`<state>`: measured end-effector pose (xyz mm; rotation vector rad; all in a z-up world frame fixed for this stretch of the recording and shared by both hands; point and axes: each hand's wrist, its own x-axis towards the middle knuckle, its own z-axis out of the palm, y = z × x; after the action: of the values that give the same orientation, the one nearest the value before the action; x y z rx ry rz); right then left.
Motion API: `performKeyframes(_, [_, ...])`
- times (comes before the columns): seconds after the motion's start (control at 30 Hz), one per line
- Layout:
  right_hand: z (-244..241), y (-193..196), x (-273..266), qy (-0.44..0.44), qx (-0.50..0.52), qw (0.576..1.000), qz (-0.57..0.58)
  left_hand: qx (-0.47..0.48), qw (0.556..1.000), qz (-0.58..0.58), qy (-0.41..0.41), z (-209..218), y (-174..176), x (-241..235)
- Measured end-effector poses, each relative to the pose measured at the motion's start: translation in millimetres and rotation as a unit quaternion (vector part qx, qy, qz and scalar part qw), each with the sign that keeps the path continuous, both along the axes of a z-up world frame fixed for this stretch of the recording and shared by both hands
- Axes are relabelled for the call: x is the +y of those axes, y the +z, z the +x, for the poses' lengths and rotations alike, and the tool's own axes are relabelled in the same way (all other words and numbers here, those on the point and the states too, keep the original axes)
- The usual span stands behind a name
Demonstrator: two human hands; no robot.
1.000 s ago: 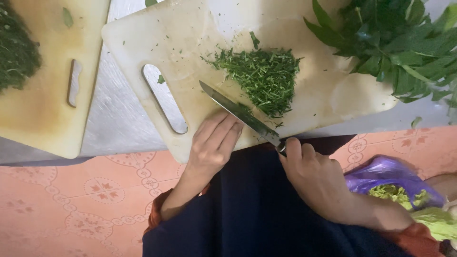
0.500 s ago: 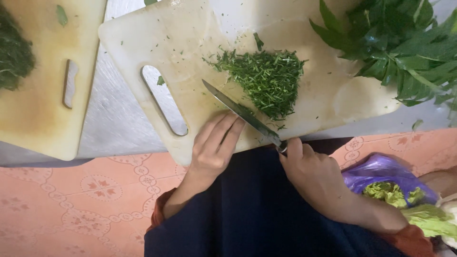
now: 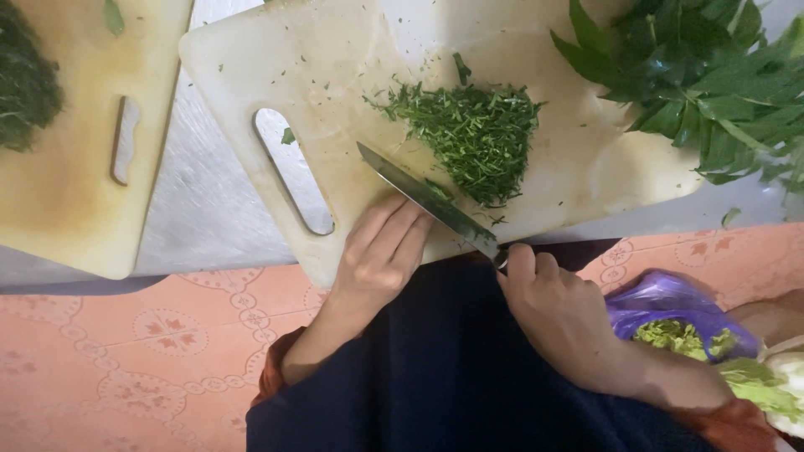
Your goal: Chopping green leafy vegetables on a cutting board using a chef's knife.
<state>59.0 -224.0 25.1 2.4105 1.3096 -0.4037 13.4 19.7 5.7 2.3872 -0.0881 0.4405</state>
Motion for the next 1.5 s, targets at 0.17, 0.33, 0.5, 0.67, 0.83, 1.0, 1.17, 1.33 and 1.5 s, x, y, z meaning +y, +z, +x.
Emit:
performKeyframes(0.17, [-0.9, -2.0, -1.0, -0.014, 0.017, 1.000, 0.007, -0.011, 1.000, -0.010, -0.009, 0.7, -4.7, 3.1])
performKeyframes(0.33, [6.8, -10.7, 13.6, 0.001, 0.011, 0.999, -0.043, 0.016, 0.999, -0.035, -0.011, 8.3, -3.5, 5.0])
performKeyframes(0.5, [21.6, -41.4, 45.9, 0.035, -0.040, 0.993, 0.103, -0.103, 0.990, 0.030, 0.088, 19.2, -2.0, -1.2])
performKeyframes(0.67, [38.8, 1.5, 48.0, 0.012, 0.010, 0.997, 0.079, -0.097, 0.992, 0.009, 0.085, 15.4, 1.4, -1.6])
performKeyframes(0.83, [27.2, 42.9, 24.2, 0.002, 0.027, 0.999, -0.016, -0.111, 0.989, 0.018, 0.098, 11.2, -7.3, -3.9])
performKeyframes(1.0, [4.2, 38.9, -0.7, -0.060, 0.036, 0.997, -0.044, -0.090, 0.992, -0.019, 0.087, 12.0, -1.5, 1.2])
performKeyframes(1.17, [12.3, -28.1, 45.2, 0.017, -0.055, 0.998, 0.021, -0.043, 0.995, -0.038, 0.077, 12.6, 10.3, 2.4])
performKeyframes(1.33, [35.7, -13.3, 63.7, 0.048, -0.058, 0.994, 0.080, -0.048, 0.995, -0.033, 0.082, 6.6, 3.6, 1.1])
performKeyframes(1.5, [28.9, 34.3, 27.4, -0.066, 0.084, 0.994, -0.014, -0.044, 0.994, -0.017, 0.101, 3.8, -3.0, -3.0])
